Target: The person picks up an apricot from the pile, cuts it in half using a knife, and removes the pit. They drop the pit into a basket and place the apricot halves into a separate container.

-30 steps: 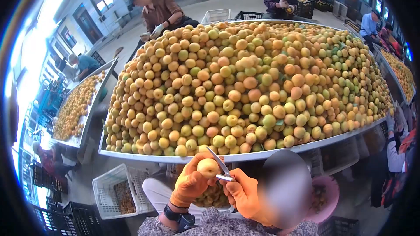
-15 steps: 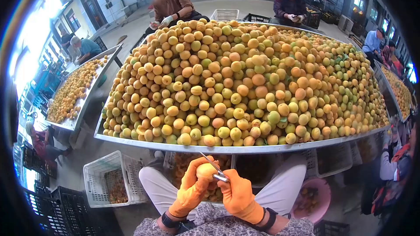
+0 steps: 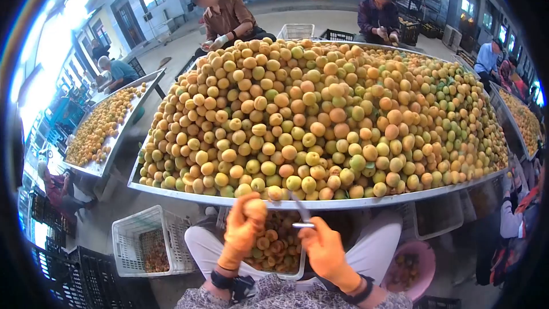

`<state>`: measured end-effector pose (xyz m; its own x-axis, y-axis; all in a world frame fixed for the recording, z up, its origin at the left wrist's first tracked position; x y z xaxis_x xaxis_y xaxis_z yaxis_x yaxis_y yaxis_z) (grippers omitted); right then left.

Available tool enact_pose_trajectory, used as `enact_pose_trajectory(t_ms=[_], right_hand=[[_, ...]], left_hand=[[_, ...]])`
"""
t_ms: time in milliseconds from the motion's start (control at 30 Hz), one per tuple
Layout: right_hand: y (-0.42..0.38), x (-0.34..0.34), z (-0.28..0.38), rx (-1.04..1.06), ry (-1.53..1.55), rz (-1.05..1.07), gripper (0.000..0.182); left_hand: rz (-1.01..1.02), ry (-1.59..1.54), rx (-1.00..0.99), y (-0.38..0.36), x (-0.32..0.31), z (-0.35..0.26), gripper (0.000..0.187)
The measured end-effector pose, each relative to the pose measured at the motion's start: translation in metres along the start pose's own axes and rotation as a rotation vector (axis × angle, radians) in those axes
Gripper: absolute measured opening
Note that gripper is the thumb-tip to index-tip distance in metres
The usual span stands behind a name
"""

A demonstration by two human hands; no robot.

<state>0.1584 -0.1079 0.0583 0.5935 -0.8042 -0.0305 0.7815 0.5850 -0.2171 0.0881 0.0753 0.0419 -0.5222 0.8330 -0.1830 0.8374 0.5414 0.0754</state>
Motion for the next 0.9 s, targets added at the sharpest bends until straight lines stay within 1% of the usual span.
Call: enact_pose_trajectory(t_ms=[33, 67, 133, 167, 200, 233, 267, 333, 433, 533, 600, 700, 767, 800, 867, 900], right_hand=[[-0.007, 0.015, 0.003, -0.092, -0.049, -0.012, 0.017], [-0.011, 0.021, 0.017, 0.055, -0.274, -0.046, 0.017], [-0.019, 0.009, 0.03, 0.134, -0.38, 0.044, 0.02], [-0.02, 0.007, 0.028, 0.132, -0.376, 0.044, 0.02], [-0.025, -0.002, 0.031, 0.195, -0.348, 0.08, 0.021], [-0.03, -0.009, 0.034, 0.257, -0.319, 0.117, 0.023], [-0.031, -0.01, 0.035, 0.254, -0.315, 0.117, 0.023], [-0.036, -0.02, 0.034, 0.212, -0.383, 0.179, 0.027], [-0.036, -0.023, 0.031, 0.192, -0.328, 0.197, 0.03], [-0.036, -0.023, 0.026, 0.174, -0.3, 0.208, 0.031], [-0.036, -0.024, 0.025, 0.17, -0.277, 0.217, 0.032], [-0.038, -0.023, 0.022, 0.152, -0.279, 0.219, 0.033], [-0.039, -0.022, 0.028, 0.203, -0.307, 0.163, 0.034], [-0.04, -0.025, 0.025, 0.2, -0.311, 0.169, 0.034], [-0.043, -0.023, 0.028, 0.296, -0.221, 0.116, 0.034], [-0.043, -0.023, 0.025, 0.294, -0.225, 0.121, 0.034]], left_hand=[[0.017, -0.014, -0.158, 0.009, 0.01, -0.013, 0.055], [0.086, -0.206, -0.129, 0.008, 0.007, -0.011, 0.067], [0.229, -0.354, -0.026, -0.002, -0.024, -0.032, 0.083], [0.243, -0.33, 0.007, -0.005, -0.03, -0.03, 0.092], [0.245, -0.329, 0.009, -0.006, -0.033, -0.029, 0.092], [0.279, -0.41, 0.046, -0.01, -0.04, -0.026, 0.091], [0.311, -0.491, 0.084, -0.014, -0.047, -0.024, 0.09], [0.304, -0.486, 0.082, -0.017, -0.054, -0.018, 0.09], [0.348, -0.506, 0.068, -0.025, -0.066, -0.019, 0.09], [0.274, -0.446, 0.063, -0.027, -0.065, -0.019, 0.093], [0.274, -0.449, 0.075, -0.03, -0.069, -0.02, 0.093], [0.268, -0.499, 0.101, -0.035, -0.073, -0.016, 0.094], [0.347, -0.495, 0.125, -0.041, -0.079, -0.017, 0.091], [0.341, -0.498, 0.125, -0.043, -0.08, -0.017, 0.091], [0.355, -0.553, 0.166, -0.046, -0.086, -0.02, 0.089], [0.358, -0.544, 0.168, -0.047, -0.085, -0.019, 0.087]])
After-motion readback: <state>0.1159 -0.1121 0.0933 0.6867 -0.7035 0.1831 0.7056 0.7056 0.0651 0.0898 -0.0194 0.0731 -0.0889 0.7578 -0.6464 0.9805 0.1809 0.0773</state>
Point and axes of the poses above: each hand's wrist, its own y-axis towards the middle knuckle, its own x-axis out of the back of the hand, z = x × y, the point moved 10 cm from there along y, towards the middle knuckle, and after that the axes turned 9 degrees about -x, right-handed, at the moved point
